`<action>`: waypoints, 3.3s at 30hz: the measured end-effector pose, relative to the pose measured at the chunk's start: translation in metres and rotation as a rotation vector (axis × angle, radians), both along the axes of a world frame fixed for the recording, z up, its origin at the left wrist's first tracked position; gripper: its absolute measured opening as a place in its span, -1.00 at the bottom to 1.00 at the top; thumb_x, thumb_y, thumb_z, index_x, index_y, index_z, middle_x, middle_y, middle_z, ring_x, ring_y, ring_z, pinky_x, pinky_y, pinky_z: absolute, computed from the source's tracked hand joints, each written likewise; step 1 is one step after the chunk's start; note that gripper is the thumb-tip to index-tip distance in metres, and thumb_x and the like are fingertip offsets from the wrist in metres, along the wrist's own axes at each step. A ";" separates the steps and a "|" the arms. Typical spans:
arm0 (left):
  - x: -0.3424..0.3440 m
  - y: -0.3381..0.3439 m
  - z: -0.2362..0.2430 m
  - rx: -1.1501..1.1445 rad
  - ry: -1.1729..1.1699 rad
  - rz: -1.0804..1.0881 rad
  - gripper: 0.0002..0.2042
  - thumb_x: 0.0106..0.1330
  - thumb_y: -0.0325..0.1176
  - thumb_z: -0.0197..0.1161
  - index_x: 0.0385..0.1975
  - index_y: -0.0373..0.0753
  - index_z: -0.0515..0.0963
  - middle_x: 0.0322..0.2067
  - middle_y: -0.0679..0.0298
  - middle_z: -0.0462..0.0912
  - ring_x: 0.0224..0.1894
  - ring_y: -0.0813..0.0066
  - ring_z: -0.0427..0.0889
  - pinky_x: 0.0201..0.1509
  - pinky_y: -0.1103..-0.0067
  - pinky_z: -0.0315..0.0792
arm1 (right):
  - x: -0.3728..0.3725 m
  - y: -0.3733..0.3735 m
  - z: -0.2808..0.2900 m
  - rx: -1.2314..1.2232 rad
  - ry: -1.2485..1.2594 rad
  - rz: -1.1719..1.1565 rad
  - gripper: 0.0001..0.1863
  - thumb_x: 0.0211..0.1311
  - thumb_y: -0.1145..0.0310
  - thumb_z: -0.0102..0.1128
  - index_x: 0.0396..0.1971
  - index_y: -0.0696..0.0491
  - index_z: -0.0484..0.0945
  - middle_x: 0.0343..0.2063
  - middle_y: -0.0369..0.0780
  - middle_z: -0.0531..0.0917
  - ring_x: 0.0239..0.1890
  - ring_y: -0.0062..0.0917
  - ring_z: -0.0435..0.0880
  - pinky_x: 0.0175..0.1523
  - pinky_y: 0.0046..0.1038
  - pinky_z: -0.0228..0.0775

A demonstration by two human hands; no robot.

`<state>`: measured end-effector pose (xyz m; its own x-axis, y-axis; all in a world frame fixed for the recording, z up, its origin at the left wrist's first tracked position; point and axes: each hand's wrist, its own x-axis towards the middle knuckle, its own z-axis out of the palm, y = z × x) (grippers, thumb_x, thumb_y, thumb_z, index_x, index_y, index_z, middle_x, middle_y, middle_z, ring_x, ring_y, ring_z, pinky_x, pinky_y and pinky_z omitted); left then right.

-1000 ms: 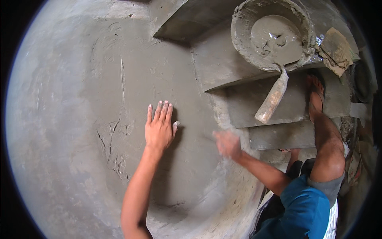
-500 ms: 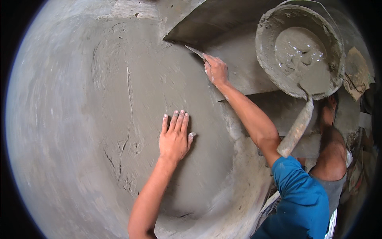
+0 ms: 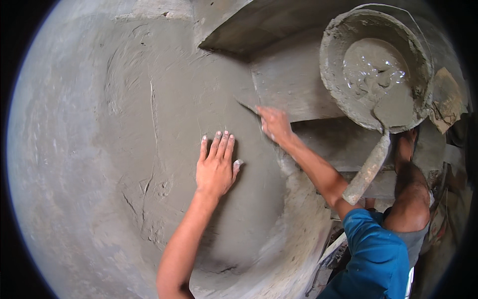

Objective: The person scoops cement from a bucket with a trowel and applies it to a curved wall beside a spiral staircase. They repeatedly smooth the surface with the trowel, working along the wall's curve.

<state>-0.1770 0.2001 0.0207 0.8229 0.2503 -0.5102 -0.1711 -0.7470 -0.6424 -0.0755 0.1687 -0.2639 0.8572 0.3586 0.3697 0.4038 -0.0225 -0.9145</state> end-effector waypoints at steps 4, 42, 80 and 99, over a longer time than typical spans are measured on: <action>0.000 -0.011 0.001 0.007 0.008 -0.020 -0.32 0.57 0.05 0.01 0.59 -0.15 0.17 0.57 0.28 0.25 0.64 0.34 0.12 0.74 0.13 -0.16 | -0.060 -0.061 0.006 0.054 -0.011 0.089 -0.53 0.14 0.53 0.32 0.11 0.11 0.67 -0.18 -0.08 0.78 -0.15 -0.13 0.76 -0.08 -0.17 0.63; -0.103 -0.033 -0.013 -0.061 -0.027 -0.064 -0.33 0.37 -0.16 0.24 0.46 -0.29 0.36 0.52 0.17 0.35 0.61 0.28 0.19 0.74 0.14 -0.11 | -0.309 -0.151 0.006 -0.102 -0.053 0.189 -0.52 0.14 0.52 0.28 0.13 0.06 0.68 0.01 -0.11 0.75 0.01 -0.20 0.81 -0.05 -0.27 0.75; -0.170 -0.056 -0.017 -0.114 -0.036 0.018 -0.23 0.36 -0.17 0.29 0.57 -0.22 0.20 0.55 0.23 0.29 0.62 0.34 0.17 0.75 0.15 -0.13 | -0.300 -0.196 0.007 -0.240 0.290 0.126 -0.48 0.10 0.51 0.35 0.14 0.03 0.67 -0.02 -0.11 0.76 0.01 -0.15 0.72 0.04 -0.13 0.63; -0.136 -0.051 0.043 -0.005 -0.242 -0.001 -0.22 0.37 -0.13 0.29 0.58 -0.19 0.19 0.57 0.23 0.25 0.63 0.32 0.13 0.74 0.10 -0.17 | -0.052 -0.053 0.108 0.013 0.045 -0.282 -0.65 0.29 0.39 0.31 0.09 -0.04 0.69 -0.24 -0.10 0.76 -0.13 -0.11 0.74 -0.04 -0.10 0.60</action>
<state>-0.3126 0.1494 0.0633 0.9214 0.2474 -0.2996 -0.0134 -0.7503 -0.6609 -0.1279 0.1154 -0.1555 0.9380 0.0988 0.3324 0.3426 -0.1164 -0.9322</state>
